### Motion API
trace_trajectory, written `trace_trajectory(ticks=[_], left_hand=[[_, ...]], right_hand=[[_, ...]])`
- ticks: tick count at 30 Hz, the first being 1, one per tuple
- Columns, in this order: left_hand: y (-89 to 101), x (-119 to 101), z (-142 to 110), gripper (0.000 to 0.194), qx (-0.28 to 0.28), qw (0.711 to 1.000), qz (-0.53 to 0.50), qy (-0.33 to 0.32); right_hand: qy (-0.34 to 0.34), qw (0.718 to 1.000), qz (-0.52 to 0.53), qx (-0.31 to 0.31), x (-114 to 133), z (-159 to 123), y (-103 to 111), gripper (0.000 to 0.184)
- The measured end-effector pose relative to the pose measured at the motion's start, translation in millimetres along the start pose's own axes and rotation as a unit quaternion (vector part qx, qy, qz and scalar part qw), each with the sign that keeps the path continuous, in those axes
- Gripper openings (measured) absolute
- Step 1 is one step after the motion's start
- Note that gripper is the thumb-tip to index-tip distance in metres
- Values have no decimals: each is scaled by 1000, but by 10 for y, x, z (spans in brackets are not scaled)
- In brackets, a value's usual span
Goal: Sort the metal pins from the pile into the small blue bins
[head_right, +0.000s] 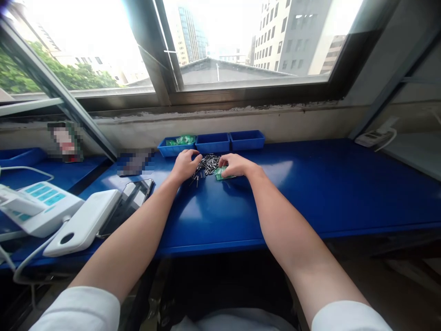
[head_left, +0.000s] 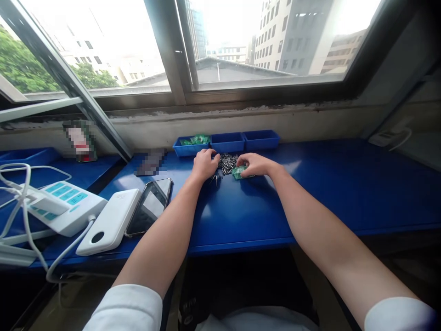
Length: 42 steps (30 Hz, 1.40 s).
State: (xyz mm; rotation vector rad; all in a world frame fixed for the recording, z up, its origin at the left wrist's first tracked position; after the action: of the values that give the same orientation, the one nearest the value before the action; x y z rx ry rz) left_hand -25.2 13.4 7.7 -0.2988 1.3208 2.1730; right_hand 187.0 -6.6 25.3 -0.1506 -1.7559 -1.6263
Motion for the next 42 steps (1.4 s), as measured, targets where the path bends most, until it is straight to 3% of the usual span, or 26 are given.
trace_trajectory(ticks=[4, 8, 12, 16, 21, 25, 30, 33, 37, 39, 42], left_hand=[[-53, -102, -41, 27, -1, 1000, 13, -14], [-29, -203, -91, 26, 11, 999, -11, -44], [57, -342, -154, 33, 20, 993, -63, -94], [53, -374, -168, 30, 7, 988, -100, -115], [-23, -283, -117, 17, -6, 982, -169, -85], [-35, -258, -97, 12, -13, 981, -172, -83], [-31, -270, -94, 10, -52, 971, -187, -138], [-32, -278, -100, 9, -56, 976, -169, -123], [-48, -293, -129, 26, -68, 982, -153, -83], [-62, -304, -143, 34, -76, 980, -161, -94], [-84, -307, -140, 31, -98, 975, -157, -123]], right_hand=[[30, 999, 15, -29, 51, -23, 22, 22], [63, 989, 15, -131, 18, 20, 17, 24], [75, 970, 120, -199, -18, 79, -32, 24], [92, 943, 244, -207, 7, 146, -140, 22], [65, 912, 343, -214, 42, 215, -253, 32], [70, 914, 329, -227, 74, 208, -247, 24], [98, 910, 314, -251, 91, 196, -229, 22], [95, 914, 305, -249, 73, 215, -243, 23], [80, 915, 302, -253, 41, 242, -262, 26], [76, 918, 297, -253, 42, 239, -267, 29], [69, 929, 250, -264, 72, 206, -264, 29]])
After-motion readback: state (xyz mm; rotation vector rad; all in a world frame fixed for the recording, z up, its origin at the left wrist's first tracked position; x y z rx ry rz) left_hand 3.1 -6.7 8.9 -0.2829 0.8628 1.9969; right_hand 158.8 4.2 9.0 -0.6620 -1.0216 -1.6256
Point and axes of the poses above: each hand's wrist, its own z-axis towards the middle knuckle, its own y-axis out of the back of the hand, x = y × z, the point moved 1 cm from there along z, towards the middle knuckle, and after that the axes turned 2 degrees about -y, right-handed, at the moved point
